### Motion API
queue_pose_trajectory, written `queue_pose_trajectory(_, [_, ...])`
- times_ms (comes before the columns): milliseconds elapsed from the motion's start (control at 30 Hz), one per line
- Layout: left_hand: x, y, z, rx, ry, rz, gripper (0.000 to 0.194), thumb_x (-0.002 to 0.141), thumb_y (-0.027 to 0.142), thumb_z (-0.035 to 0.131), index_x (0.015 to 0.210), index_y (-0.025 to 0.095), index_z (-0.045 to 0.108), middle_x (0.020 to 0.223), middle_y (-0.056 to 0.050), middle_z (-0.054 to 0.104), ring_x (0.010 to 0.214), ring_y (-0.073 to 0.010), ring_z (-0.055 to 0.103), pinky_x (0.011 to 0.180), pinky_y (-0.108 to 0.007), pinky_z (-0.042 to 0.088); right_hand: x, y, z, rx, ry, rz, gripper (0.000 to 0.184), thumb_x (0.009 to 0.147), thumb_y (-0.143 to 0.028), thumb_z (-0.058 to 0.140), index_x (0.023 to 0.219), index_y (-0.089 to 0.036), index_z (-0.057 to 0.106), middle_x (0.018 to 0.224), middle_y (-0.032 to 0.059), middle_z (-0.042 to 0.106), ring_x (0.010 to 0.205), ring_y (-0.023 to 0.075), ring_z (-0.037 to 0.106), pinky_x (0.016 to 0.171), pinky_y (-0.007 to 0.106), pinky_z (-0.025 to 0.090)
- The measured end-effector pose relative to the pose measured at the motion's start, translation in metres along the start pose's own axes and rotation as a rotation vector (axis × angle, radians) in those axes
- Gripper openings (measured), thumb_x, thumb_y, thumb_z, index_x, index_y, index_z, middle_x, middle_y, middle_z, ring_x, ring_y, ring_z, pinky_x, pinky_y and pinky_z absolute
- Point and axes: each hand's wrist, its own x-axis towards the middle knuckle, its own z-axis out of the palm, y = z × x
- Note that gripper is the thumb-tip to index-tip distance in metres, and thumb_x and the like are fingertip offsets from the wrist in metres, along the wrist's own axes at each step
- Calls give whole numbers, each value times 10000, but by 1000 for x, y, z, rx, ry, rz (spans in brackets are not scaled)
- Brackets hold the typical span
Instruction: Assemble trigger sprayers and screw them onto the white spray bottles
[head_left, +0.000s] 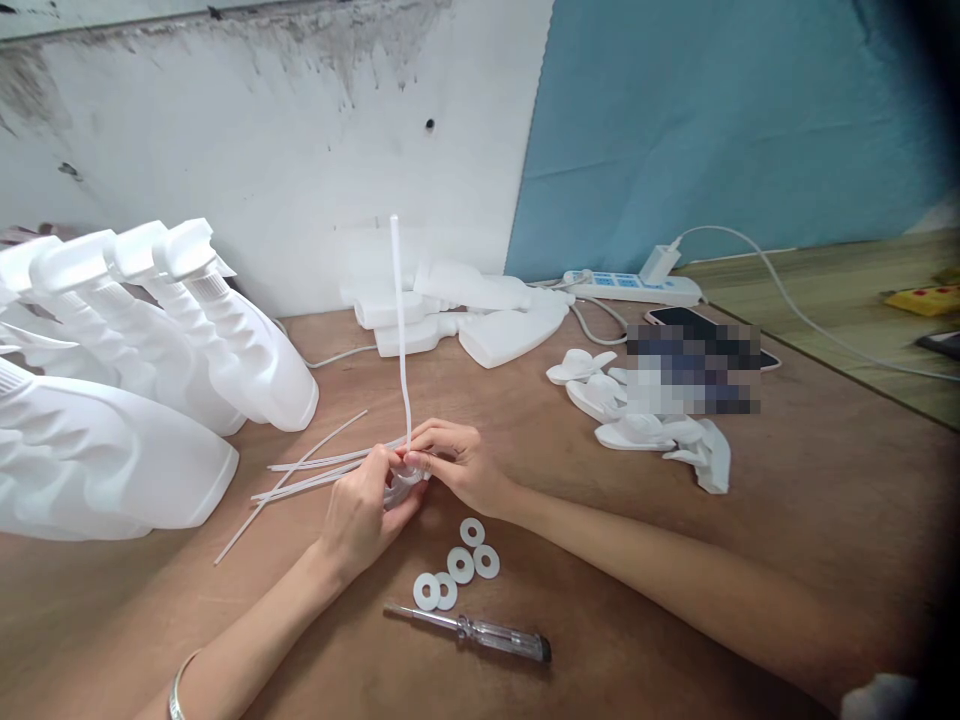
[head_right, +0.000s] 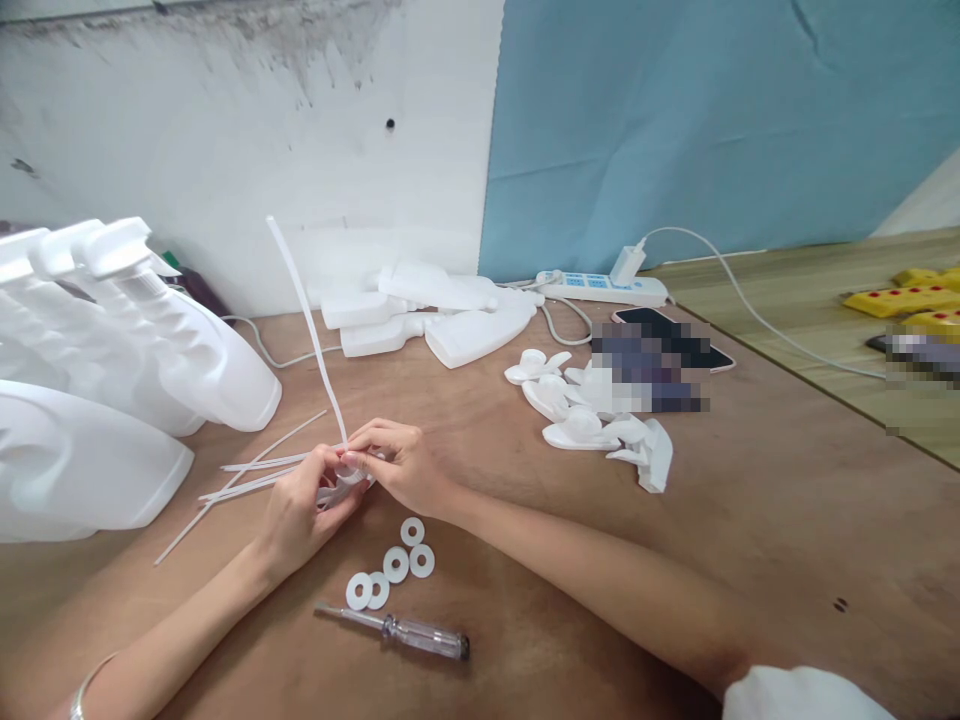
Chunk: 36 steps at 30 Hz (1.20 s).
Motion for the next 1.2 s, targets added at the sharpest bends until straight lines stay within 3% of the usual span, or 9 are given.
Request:
queue_pose_trajectory(333, [-2,1,3,27,60,-68,291,785,361,533,946,191,360,699,3,579,532,-119,574,450,-198,427,-1,0,0,-83,-10,-33,134,800,-245,564,809,-163,670,831,46,638,754,119,589,696,250,460])
queue_pose_trajectory(567, [-2,3,2,-18,58,-77,422,773,320,553,1096,202,308,831,-18,603,573,-105,587,471,-191,443,0,1,-1,6,-31,35,105,761,-250,606,739,-166,664,848,45,621,762,123,592,694,254,473])
queue_pose_trajectory(767, [1,6,-1,-3,38,-14,358,781,300,551,1064,207,353,806,-4,602,553,-100,588,446,-175,426,1,1,-3,90,-57,65,120,744,-262,621,689,-156,626,834,40,594,757,120,581,693,255,469])
queue_pose_trajectory(1200, [1,5,-3,-13,-2,-34,358,799,330,528,1088,203,360,788,-14,618,570,-115,597,481,-197,444,0,-3,-4,33,-82,8,167,792,-303,559,717,-156,589,807,37,566,751,119,545,691,261,451])
